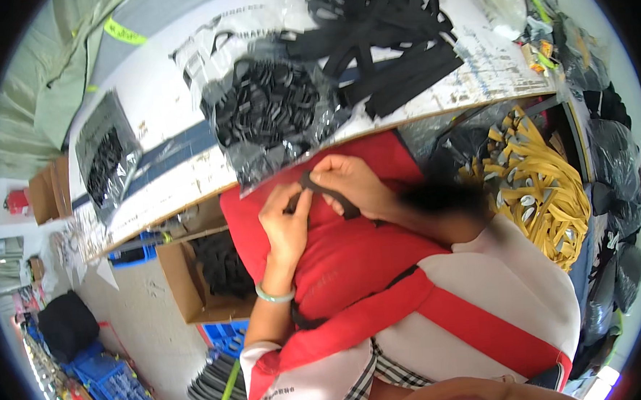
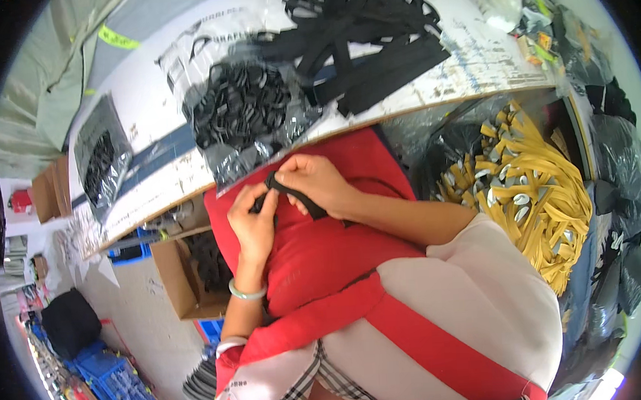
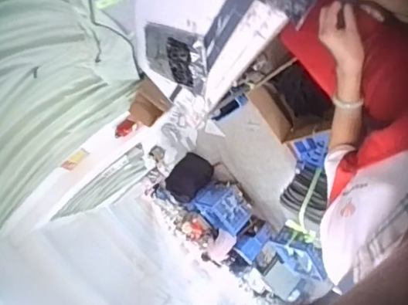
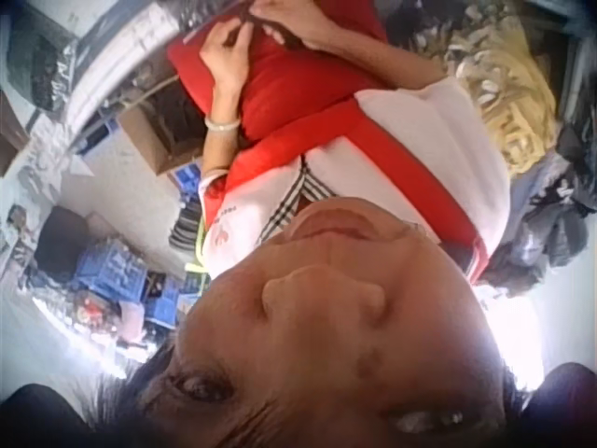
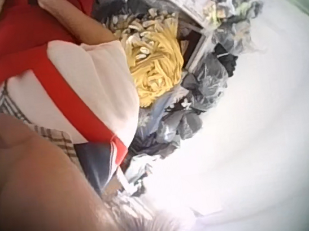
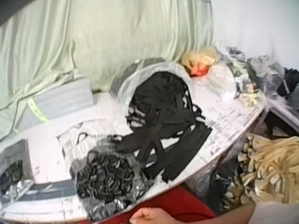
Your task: The recorder is threading plastic buckles onto black nylon webbing straps as part of a manufacturing assembly process.
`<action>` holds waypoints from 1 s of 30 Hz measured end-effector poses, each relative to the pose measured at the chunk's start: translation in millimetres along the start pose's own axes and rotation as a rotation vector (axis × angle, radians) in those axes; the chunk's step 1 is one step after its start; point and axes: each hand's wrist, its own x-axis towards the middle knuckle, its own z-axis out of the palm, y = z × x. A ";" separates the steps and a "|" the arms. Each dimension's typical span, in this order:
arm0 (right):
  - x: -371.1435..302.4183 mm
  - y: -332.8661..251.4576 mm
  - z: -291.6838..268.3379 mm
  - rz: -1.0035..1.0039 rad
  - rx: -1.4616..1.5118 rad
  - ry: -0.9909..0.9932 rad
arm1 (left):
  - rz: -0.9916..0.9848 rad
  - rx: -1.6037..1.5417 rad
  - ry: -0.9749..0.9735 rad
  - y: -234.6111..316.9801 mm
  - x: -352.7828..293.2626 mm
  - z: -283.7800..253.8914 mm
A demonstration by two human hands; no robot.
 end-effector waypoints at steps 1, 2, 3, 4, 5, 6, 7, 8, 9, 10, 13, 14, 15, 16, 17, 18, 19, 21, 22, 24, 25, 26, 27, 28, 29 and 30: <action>2.2 1.3 -0.1 -0.031 0.024 0.003 | 0.013 0.029 0.009 1.6 -0.3 1.6; 2.5 0.0 2.1 -0.042 0.020 -0.021 | 0.082 0.044 -0.001 1.8 -2.7 0.7; 3.1 -2.4 2.4 -0.048 0.016 -0.044 | 0.146 0.060 -0.010 0.1 -4.9 1.7; 1.3 -7.4 2.8 -0.016 0.029 -0.077 | 0.166 0.090 -0.013 0.1 -8.2 1.9; 2.5 -10.1 -0.3 -0.026 0.021 -0.081 | 0.176 0.088 -0.005 -3.3 -9.3 1.6; 3.7 -10.6 -4.7 0.045 0.004 -0.124 | 0.043 -0.073 -0.024 -8.2 -10.1 0.6; 4.4 -11.5 -6.8 0.117 -0.011 -0.165 | -0.092 -0.233 -0.045 -10.3 -11.1 -0.6; 4.4 -12.0 -6.8 0.119 -0.012 -0.166 | -0.443 -0.502 -0.041 -2.8 -13.3 -2.1; 3.8 -12.7 -6.4 0.065 -0.120 -0.152 | -0.448 -0.501 -0.041 -3.2 -10.6 -5.1; 3.2 -12.7 -6.1 0.013 -0.225 -0.137 | -0.641 -0.743 -0.100 -6.2 -4.6 -9.5; 9.7 10.7 -11.3 -0.654 -0.674 -0.143 | -0.832 -0.928 -0.217 -16.2 -6.8 -10.4; 2.2 3.3 -3.6 -0.681 -0.678 -0.131 | -0.815 -0.933 -0.199 -12.1 -6.5 -12.1; -5.4 -5.0 3.9 -0.750 -0.723 -0.137 | -0.806 -0.876 -0.150 -7.0 -6.1 -11.1; -16.8 -14.6 14.7 -0.749 -0.687 -0.095 | -0.754 -0.811 -0.150 -2.1 -2.5 -11.8; -19.9 -19.7 16.4 -0.856 -0.819 -0.097 | -0.763 -0.767 -0.055 5.8 -0.8 -10.6; -30.5 -29.4 23.1 -0.541 -0.658 -0.116 | -0.695 -0.768 -0.051 1.0 -1.6 -12.4; -28.9 -33.3 25.6 -0.360 -0.567 -0.089 | -0.664 -0.755 -0.025 2.9 -1.1 -13.7; -11.6 -22.5 11.0 -0.227 -0.485 -0.038 | -0.649 -0.799 0.032 -5.2 1.8 -8.8; -11.7 -18.1 9.4 -0.209 -0.471 -0.055 | -0.639 -0.804 0.058 -3.9 -2.8 -7.5; -10.3 -14.9 4.5 -0.128 -0.495 -0.042 | -0.631 -0.834 0.059 -7.8 -7.5 -2.8; -8.1 -12.8 6.0 -0.117 -0.489 -0.050 | -0.642 -0.828 0.068 -10.4 -8.7 -3.0; -8.0 -11.0 6.1 -0.115 -0.480 -0.046 | -0.633 -0.825 0.084 -12.1 -9.5 -1.6; -7.5 -9.8 6.2 -0.114 -0.472 -0.042 | -0.621 -0.822 0.100 -12.9 -10.2 -1.1; -5.6 -9.1 6.2 -0.112 -0.477 -0.049 | -0.624 -0.786 0.098 -11.4 -9.5 -2.6; -4.3 -6.7 6.4 -0.107 -0.475 -0.046 | -0.630 -0.786 0.095 -9.8 -9.8 -2.3; -3.0 -4.1 7.0 -0.130 -0.444 -0.039 | -0.573 -0.731 0.085 -7.9 -10.5 -1.4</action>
